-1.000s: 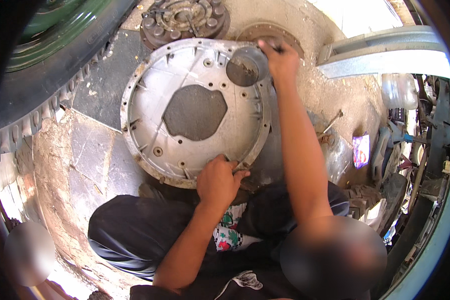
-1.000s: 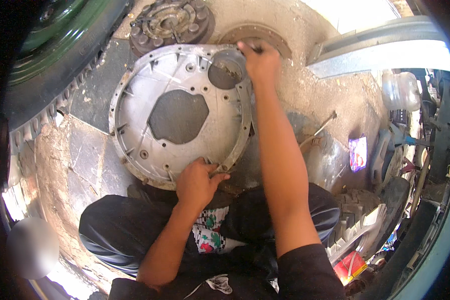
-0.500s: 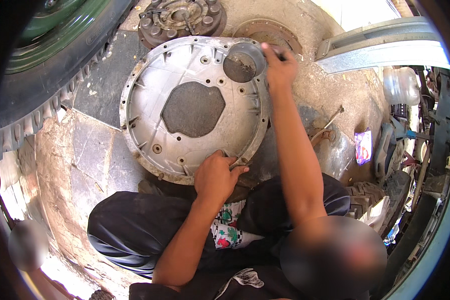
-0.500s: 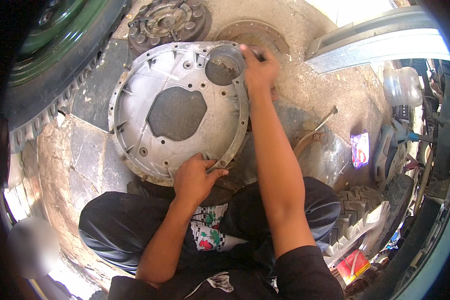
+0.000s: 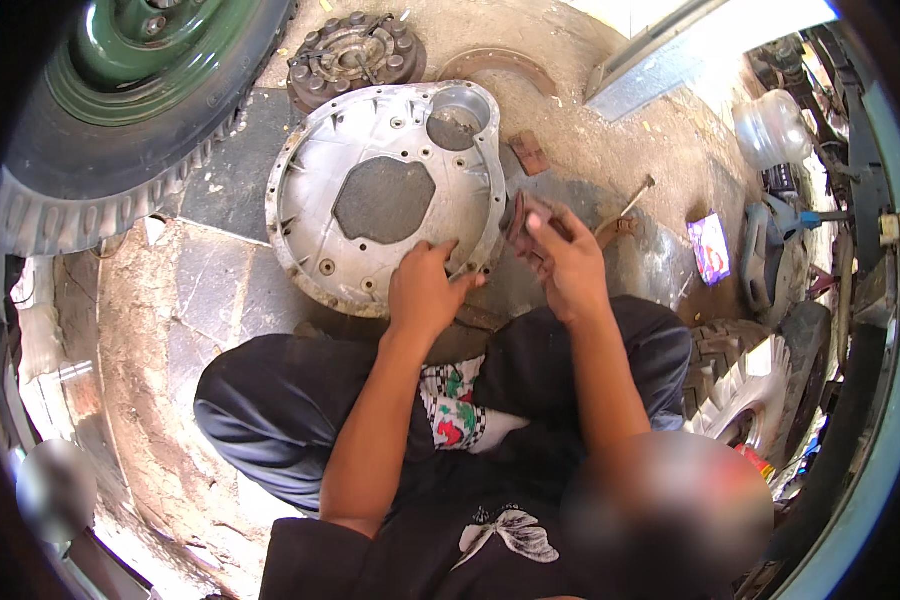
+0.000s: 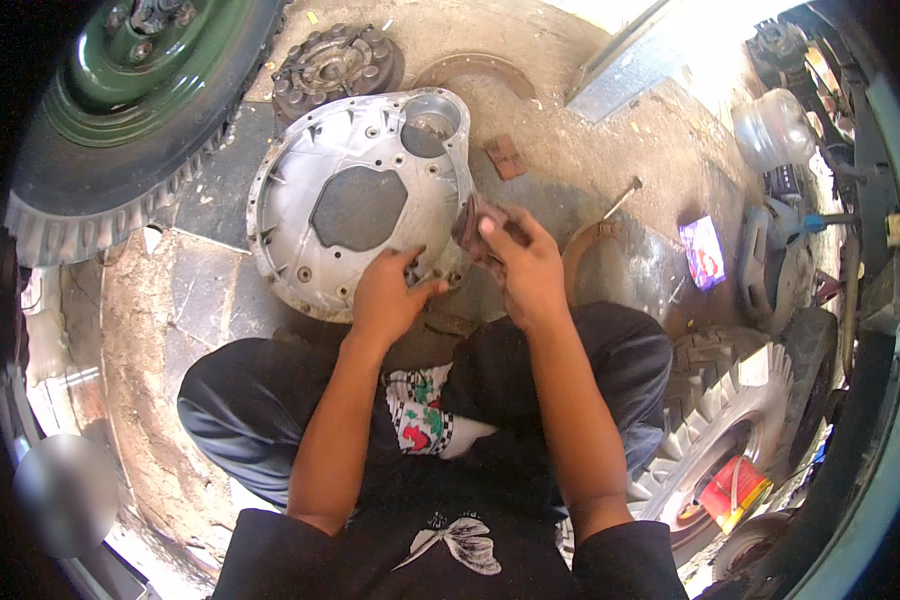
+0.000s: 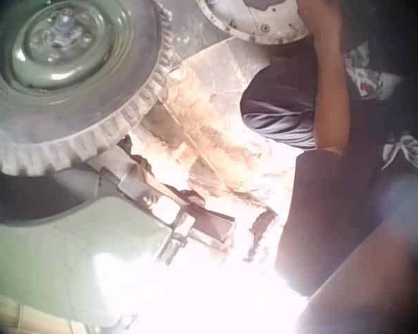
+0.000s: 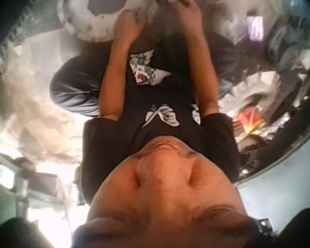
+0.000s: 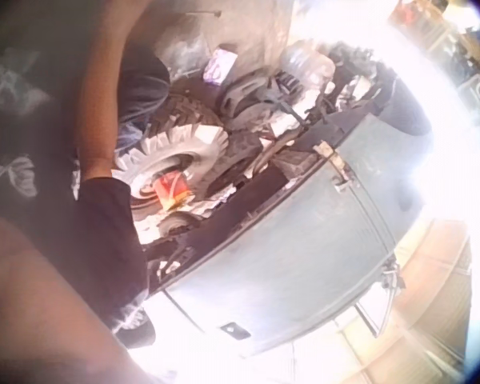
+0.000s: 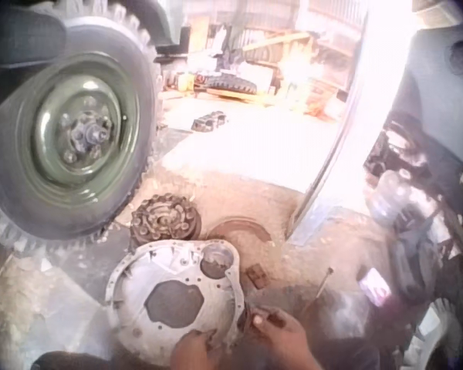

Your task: The person scrapes the surface of a large circular metal part using a small abrasive tool. They work methodically around the edges and inner sections, removing residue or rust from the metal surface.

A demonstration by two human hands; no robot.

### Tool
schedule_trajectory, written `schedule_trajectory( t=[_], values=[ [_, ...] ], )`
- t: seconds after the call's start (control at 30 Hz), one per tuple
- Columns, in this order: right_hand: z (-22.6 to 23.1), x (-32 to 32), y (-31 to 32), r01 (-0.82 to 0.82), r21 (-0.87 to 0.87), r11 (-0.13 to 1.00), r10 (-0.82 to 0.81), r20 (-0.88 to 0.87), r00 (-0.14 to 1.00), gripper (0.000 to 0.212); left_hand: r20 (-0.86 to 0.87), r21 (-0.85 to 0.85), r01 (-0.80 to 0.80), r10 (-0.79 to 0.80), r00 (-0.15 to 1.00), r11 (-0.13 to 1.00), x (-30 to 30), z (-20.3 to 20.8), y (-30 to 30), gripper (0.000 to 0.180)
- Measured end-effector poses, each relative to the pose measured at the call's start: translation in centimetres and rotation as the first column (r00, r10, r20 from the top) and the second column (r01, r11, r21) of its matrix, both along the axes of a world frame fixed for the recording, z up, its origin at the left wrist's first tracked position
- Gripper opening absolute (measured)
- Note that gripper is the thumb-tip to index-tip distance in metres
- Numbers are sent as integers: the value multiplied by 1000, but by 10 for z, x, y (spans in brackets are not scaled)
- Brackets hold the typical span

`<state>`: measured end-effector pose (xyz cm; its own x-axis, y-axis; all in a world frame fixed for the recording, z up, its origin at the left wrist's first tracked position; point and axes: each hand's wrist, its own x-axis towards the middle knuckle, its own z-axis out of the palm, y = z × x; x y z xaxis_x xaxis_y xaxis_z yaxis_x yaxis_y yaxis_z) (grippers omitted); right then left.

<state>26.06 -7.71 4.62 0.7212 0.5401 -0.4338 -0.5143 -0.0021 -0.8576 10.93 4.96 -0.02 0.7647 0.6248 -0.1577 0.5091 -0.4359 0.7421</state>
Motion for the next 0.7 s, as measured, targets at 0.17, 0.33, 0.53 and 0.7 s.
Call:
schedule_trajectory(
  t=[0.17,0.33,0.53,0.7],
  values=[
    [-20,-27,-10,4,14,1000,-7,158,987,34,370,-280,3,105,923,960,-1,18,9,40],
    [-10,-27,4,-84,117,990,55,228,972,32,524,-510,120,196,829,852,-6,33,-4,32],
    [-7,-33,0,-174,189,966,154,117,981,33,428,-724,105,325,843,682,-26,41,4,26],
    [-16,-28,1,-252,156,955,229,155,961,33,411,-720,49,368,834,692,-24,39,2,23]
  ],
)
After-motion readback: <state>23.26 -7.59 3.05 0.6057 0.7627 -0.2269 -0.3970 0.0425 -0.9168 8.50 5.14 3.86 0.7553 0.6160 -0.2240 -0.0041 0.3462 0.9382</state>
